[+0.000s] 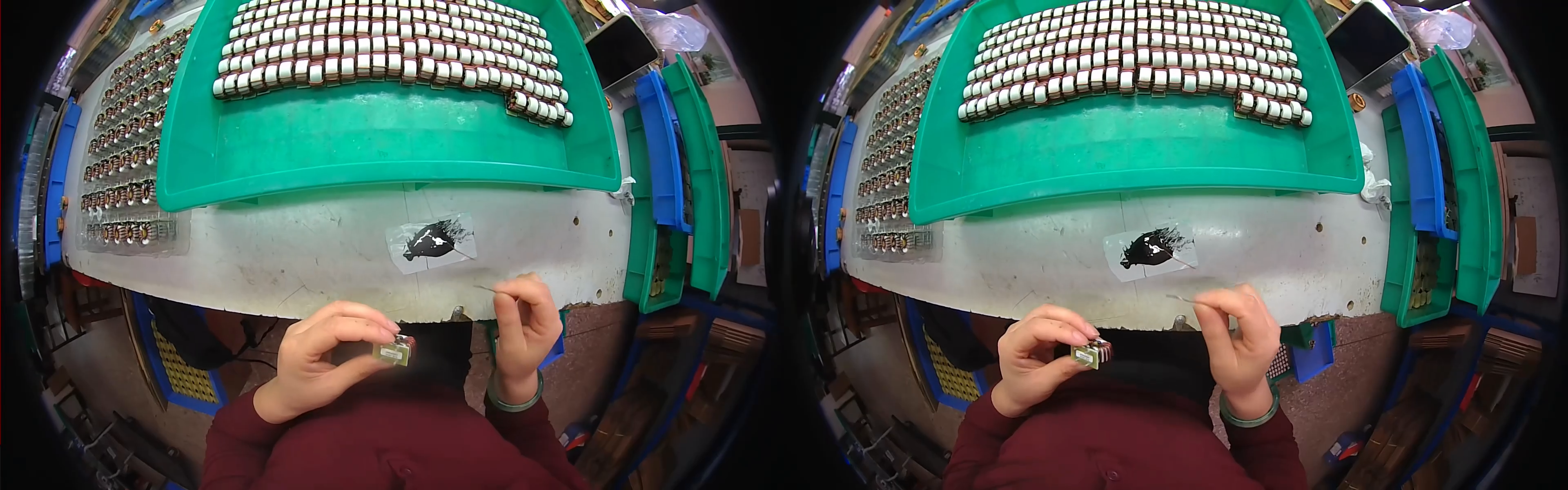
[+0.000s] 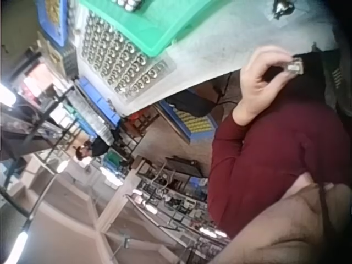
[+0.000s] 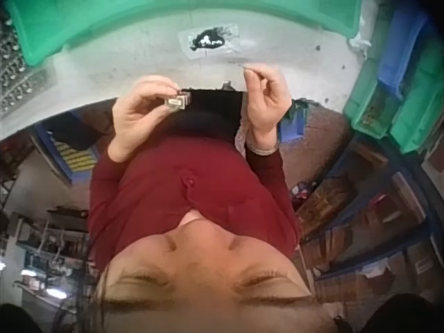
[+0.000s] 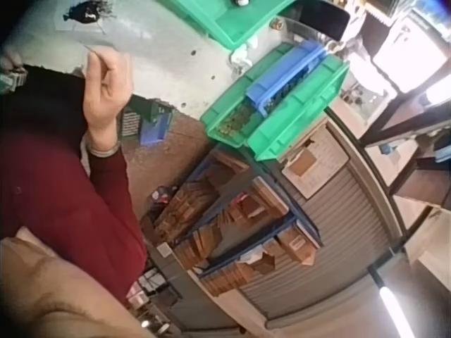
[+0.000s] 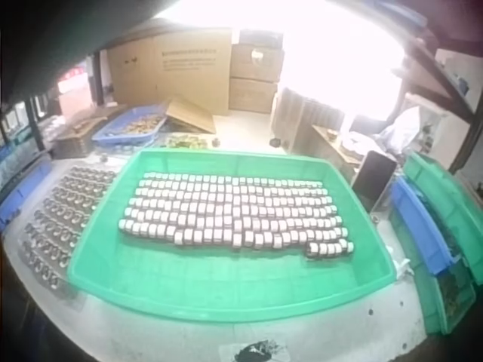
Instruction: The recorder is winding copper wire around metal ring-shaped cores to create coils.
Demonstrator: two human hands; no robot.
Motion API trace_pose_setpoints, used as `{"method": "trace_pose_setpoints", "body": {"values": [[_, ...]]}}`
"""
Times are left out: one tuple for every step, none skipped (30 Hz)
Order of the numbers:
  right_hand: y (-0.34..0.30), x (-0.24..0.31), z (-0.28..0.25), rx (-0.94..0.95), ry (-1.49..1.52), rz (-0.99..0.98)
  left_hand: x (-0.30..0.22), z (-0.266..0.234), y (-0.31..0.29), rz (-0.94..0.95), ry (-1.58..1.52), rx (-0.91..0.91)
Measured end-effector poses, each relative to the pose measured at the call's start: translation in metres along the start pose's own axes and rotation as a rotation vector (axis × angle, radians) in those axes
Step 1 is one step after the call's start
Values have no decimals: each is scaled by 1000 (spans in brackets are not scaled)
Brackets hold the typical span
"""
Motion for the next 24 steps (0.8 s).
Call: {"method": "trace_pose_setpoints", "body": {"values": [[6, 4, 1, 12, -131, -56, -1, -1, 1, 24, 69, 9], [10, 8, 3, 24, -261, -111, -2, -1, 3, 48, 139, 17], [12, 6, 2, 23, -262, -109, -1, -1, 5, 46, 138, 19], [14, 4, 2, 22, -301, -100, 0, -4, 7, 35, 184, -17], [16, 2, 2, 22, -340, -90, 1, -6, 9, 22, 229, -54], [17, -1, 3, 22, -378, -81, 2, -9, 11, 10, 275, -90], [19, -4, 3, 22, -417, -71, 3, -12, 13, -2, 321, -127], [21, -5, 4, 23, -415, -68, 4, -12, 15, -5, 323, -127], [23, -6, 6, 32, -439, -83, 2, -12, 18, 24, 385, -124], [24, -6, 8, 41, -464, -97, 0, -11, 20, 54, 446, -120], [26, -7, 9, 50, -488, -112, -1, -11, 23, 84, 508, -115], [27, -7, 11, 59, -513, -126, -2, -10, 26, 114, 568, -110], [28, -8, 12, 60, -513, -123, 0, -10, 28, 110, 568, -109], [28, -8, 12, 57, -517, -133, 0, -10, 31, 133, 631, -105], [29, -8, 12, 54, -521, -143, 1, -9, 33, 156, 694, -100], [30, -8, 13, 51, -525, -153, 1, -7, 35, 180, 756, -95], [30, -8, 13, 48, -530, -163, 2, -6, 36, 204, 818, -90], [31, -9, 14, 49, -530, -162, 3, -6, 37, 201, 818, -90], [31, -9, 16, 47, -531, -165, 6, -6, 38, 190, 825, -86], [32, -8, 18, 45, -532, -169, 8, -5, 39, 178, 832, -82], [32, -8, 20, 43, -533, -174, 9, -5, 40, 167, 839, -78], [33, -7, 22, 41, -533, -178, 11, -5, 40, 156, 846, -74], [34, -8, 23, 42, -535, -177, 11, -6, 41, 155, 845, -74], [34, -8, 25, 52, -547, -186, 12, -5, 41, 154, 852, -69]]}}
Point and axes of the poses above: each hand's wrist, its own y-axis towards the middle knuckle, its own z-axis out of the palm, x = y × z, the point moved 8 cm from there along y, towards the middle knuckle, and after that the axes turned 10 degrees about -y, right-handed, at the moved point
